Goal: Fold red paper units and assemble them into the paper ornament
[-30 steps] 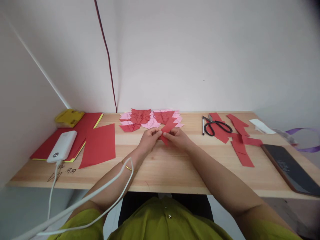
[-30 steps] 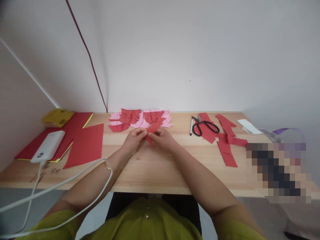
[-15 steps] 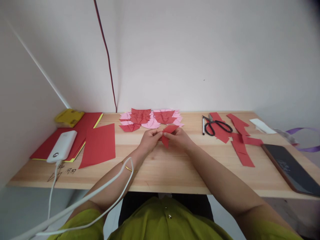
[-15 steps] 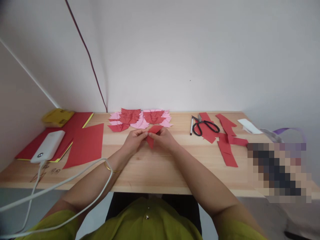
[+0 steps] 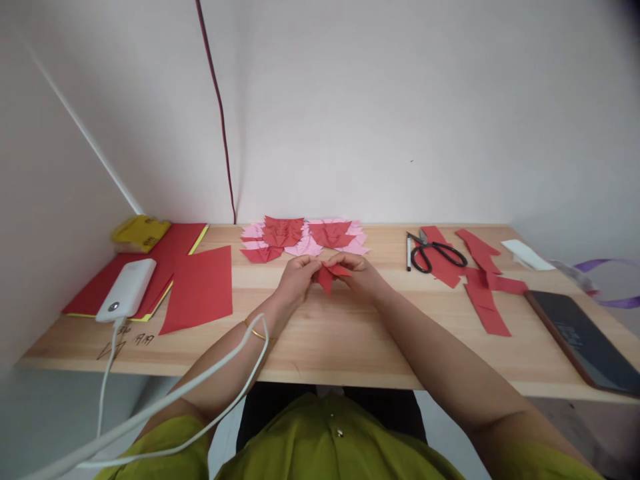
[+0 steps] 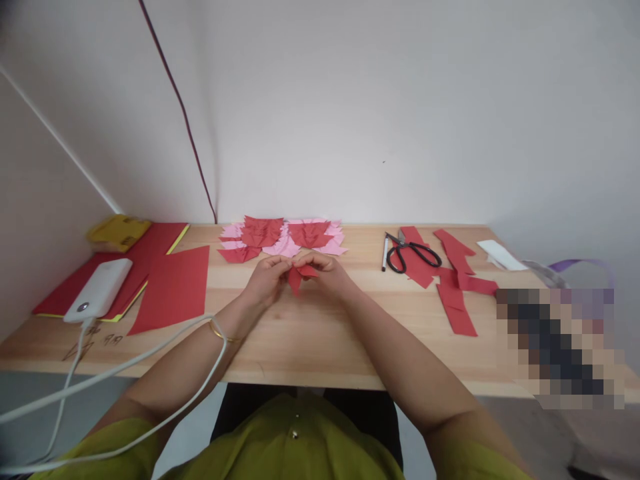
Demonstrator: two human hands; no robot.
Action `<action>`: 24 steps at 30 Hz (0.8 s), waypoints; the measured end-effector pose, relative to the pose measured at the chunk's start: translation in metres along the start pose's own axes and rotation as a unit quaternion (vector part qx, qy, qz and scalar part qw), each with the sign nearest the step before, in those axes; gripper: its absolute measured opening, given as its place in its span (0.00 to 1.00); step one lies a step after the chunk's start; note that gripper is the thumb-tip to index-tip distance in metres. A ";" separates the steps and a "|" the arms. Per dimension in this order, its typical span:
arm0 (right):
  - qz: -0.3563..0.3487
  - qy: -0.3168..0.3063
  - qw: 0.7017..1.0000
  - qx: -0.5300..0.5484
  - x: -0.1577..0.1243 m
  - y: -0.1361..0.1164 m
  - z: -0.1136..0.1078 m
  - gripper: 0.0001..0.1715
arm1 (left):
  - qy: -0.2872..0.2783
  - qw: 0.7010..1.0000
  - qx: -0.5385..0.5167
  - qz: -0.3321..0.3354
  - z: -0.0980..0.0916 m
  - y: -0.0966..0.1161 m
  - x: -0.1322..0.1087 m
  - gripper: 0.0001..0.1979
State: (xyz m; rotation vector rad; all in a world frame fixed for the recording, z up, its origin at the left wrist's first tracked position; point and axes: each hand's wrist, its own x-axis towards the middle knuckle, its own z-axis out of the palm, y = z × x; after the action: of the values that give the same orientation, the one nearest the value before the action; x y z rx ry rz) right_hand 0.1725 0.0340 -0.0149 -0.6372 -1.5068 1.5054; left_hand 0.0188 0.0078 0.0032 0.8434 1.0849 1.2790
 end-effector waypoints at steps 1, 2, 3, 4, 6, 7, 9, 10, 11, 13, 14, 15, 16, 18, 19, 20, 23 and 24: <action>0.007 0.002 1.000 0.005 0.000 0.000 0.000 0.10 | 0.003 1.000 -0.006 0.002 -0.001 0.001 0.000 0.07; 0.015 0.006 1.000 0.009 0.000 -0.001 -0.001 0.09 | 0.003 1.000 -0.007 0.005 -0.001 0.002 0.000 0.07; 0.021 0.013 1.000 0.011 0.000 -0.001 -0.001 0.09 | 0.000 1.000 -0.005 0.008 -0.001 0.003 0.000 0.08; 0.025 0.019 0.999 0.011 0.000 -0.001 -0.001 0.08 | -0.006 1.000 -0.003 0.010 -0.002 0.004 -0.001 0.08; 0.028 0.025 0.999 0.011 -0.001 -0.003 -0.002 0.09 | -0.022 1.000 0.001 0.013 -0.002 0.006 -0.002 0.10; 0.027 0.027 0.999 0.013 -0.001 -0.003 -0.002 0.09 | -0.028 0.999 0.002 0.015 -0.002 0.006 -0.002 0.11; 0.024 0.022 0.999 0.014 -0.001 -0.006 -0.002 0.09 | -0.037 0.999 0.009 0.022 -0.001 0.005 -0.002 0.14; 0.021 0.018 1.000 0.009 -0.001 -0.007 -0.002 0.08 | -0.040 0.999 0.016 0.025 -0.001 0.005 -0.002 0.14; 0.017 0.012 1.000 0.001 -0.001 -0.009 -0.002 0.08 | -0.043 0.998 0.025 0.027 -0.002 0.004 -0.002 0.14; 0.010 -0.001 1.000 -0.019 -0.001 -0.011 -0.002 0.08 | -0.045 0.998 0.044 0.032 -0.002 0.003 -0.001 0.14; 0.011 -0.005 1.000 -0.027 -0.001 -0.011 -0.002 0.08 | -0.042 0.997 0.049 0.037 -0.003 0.002 0.000 0.13; 0.019 -0.004 0.999 -0.025 -0.001 -0.011 -0.003 0.08 | -0.036 0.997 0.052 0.044 -0.003 0.002 0.000 0.13; 0.033 0.003 0.999 -0.013 -0.001 -0.010 -0.003 0.09 | -0.027 0.997 0.053 0.052 -0.004 0.002 0.001 0.12; 0.071 0.037 0.996 0.035 0.001 -0.009 -0.004 0.14 | 0.003 0.996 0.051 0.070 -0.005 0.002 0.003 0.10; 0.089 0.055 0.992 0.066 0.001 -0.008 -0.004 0.15 | 0.020 0.996 0.048 0.077 -0.005 0.002 0.003 0.09; 0.104 0.070 0.987 0.096 0.002 -0.008 -0.003 0.16 | 0.035 0.995 0.045 0.083 -0.005 0.003 0.004 0.09; 0.132 0.071 0.978 0.143 0.002 -0.009 0.004 0.20 | 0.062 0.993 0.036 0.098 -0.004 0.001 0.005 0.09; 0.136 0.057 0.979 0.140 0.002 -0.010 0.007 0.21 | 0.066 0.992 0.035 0.103 -0.004 0.000 0.005 0.09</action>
State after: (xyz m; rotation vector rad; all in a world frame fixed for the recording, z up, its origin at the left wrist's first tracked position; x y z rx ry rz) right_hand 0.1679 0.0308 -0.0043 -0.7671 -1.1260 1.8151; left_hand 0.0150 0.0119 0.0010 0.9545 1.1755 1.4926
